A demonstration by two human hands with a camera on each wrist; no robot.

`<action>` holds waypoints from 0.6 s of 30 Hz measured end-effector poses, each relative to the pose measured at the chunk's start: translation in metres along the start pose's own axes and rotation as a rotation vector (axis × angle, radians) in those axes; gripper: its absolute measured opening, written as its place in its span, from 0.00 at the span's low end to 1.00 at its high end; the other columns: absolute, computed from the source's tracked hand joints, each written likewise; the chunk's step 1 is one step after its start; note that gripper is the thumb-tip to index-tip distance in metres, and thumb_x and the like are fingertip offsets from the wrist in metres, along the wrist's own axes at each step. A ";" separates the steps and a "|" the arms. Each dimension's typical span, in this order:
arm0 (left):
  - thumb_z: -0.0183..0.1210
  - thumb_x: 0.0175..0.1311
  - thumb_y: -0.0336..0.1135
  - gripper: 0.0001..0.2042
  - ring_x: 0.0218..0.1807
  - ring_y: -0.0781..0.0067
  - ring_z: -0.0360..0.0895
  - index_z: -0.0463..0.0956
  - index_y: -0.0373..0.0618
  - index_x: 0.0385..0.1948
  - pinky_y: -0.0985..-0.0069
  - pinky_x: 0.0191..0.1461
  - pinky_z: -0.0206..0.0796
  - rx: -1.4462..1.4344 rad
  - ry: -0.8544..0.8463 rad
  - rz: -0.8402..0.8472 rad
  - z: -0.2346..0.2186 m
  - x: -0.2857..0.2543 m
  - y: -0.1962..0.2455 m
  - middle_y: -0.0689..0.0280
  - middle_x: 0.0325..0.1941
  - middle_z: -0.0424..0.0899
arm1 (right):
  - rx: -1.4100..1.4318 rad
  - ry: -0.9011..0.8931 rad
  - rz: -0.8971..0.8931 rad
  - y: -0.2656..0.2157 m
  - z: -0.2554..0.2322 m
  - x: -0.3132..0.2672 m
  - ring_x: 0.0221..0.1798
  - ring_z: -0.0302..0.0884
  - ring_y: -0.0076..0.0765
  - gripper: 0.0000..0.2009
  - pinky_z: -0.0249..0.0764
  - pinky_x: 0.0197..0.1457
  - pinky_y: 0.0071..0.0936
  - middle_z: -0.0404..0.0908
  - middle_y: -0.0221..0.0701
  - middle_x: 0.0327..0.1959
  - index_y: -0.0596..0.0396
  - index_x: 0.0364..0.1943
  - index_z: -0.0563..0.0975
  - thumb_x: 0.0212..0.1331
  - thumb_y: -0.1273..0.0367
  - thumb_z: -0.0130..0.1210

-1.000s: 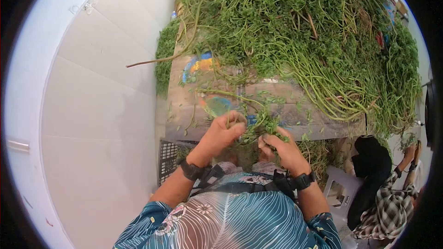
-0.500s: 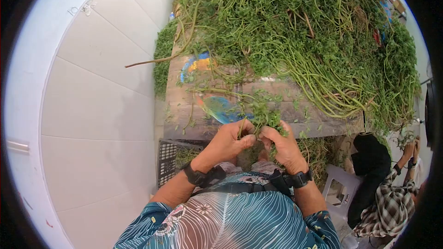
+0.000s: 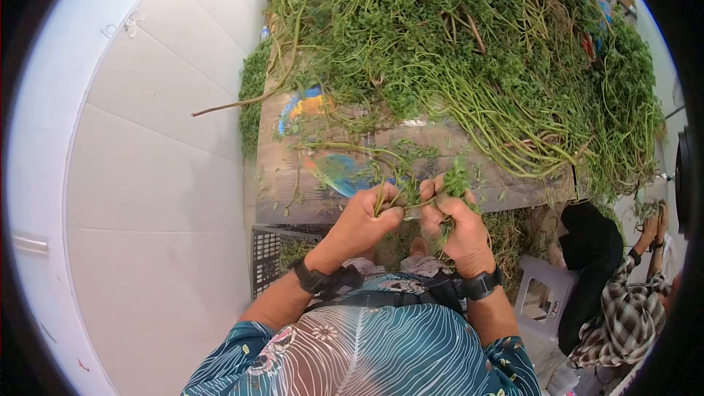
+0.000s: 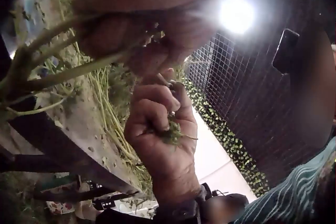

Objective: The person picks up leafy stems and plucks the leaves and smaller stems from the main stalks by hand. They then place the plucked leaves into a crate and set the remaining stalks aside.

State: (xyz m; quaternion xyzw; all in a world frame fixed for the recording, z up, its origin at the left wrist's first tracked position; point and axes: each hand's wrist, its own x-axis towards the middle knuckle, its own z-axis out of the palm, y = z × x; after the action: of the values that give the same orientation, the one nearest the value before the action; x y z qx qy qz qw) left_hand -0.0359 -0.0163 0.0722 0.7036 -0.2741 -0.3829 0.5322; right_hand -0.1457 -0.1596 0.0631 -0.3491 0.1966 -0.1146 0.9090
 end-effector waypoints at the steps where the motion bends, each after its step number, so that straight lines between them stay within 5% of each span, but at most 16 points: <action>1: 0.53 0.53 0.31 0.06 0.27 0.86 0.61 0.70 0.39 0.30 0.84 0.31 0.57 0.014 0.000 0.001 0.001 0.000 0.001 0.74 0.23 0.67 | 0.100 0.017 0.045 -0.003 0.000 0.001 0.24 0.64 0.22 0.11 0.60 0.21 0.18 0.76 0.34 0.36 0.56 0.41 0.70 0.53 0.75 0.52; 5: 0.53 0.53 0.31 0.07 0.27 0.85 0.62 0.70 0.39 0.30 0.84 0.31 0.58 0.018 0.054 0.019 0.001 -0.002 -0.004 0.73 0.24 0.68 | 0.036 0.200 0.129 -0.005 -0.008 0.006 0.23 0.64 0.22 0.08 0.59 0.20 0.18 0.75 0.34 0.33 0.57 0.38 0.70 0.54 0.74 0.53; 14: 0.54 0.54 0.32 0.07 0.28 0.80 0.66 0.72 0.38 0.30 0.79 0.34 0.61 0.245 0.052 0.038 -0.007 -0.008 -0.003 0.65 0.23 0.71 | -0.220 0.385 -0.192 -0.026 -0.016 -0.003 0.20 0.61 0.19 0.07 0.57 0.20 0.17 0.72 0.28 0.27 0.56 0.31 0.70 0.54 0.70 0.55; 18: 0.53 0.55 0.31 0.06 0.24 0.78 0.67 0.72 0.37 0.30 0.77 0.30 0.62 0.329 -0.066 0.088 -0.003 -0.010 0.008 0.62 0.20 0.71 | -1.085 0.043 -0.474 -0.027 -0.003 -0.001 0.24 0.66 0.25 0.08 0.65 0.26 0.26 0.69 0.26 0.24 0.59 0.36 0.75 0.52 0.74 0.53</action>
State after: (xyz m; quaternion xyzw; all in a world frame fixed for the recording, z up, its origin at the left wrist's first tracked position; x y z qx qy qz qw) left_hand -0.0388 -0.0089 0.0829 0.7556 -0.3808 -0.3320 0.4169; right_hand -0.1495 -0.1804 0.0797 -0.7961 0.1624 -0.2046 0.5459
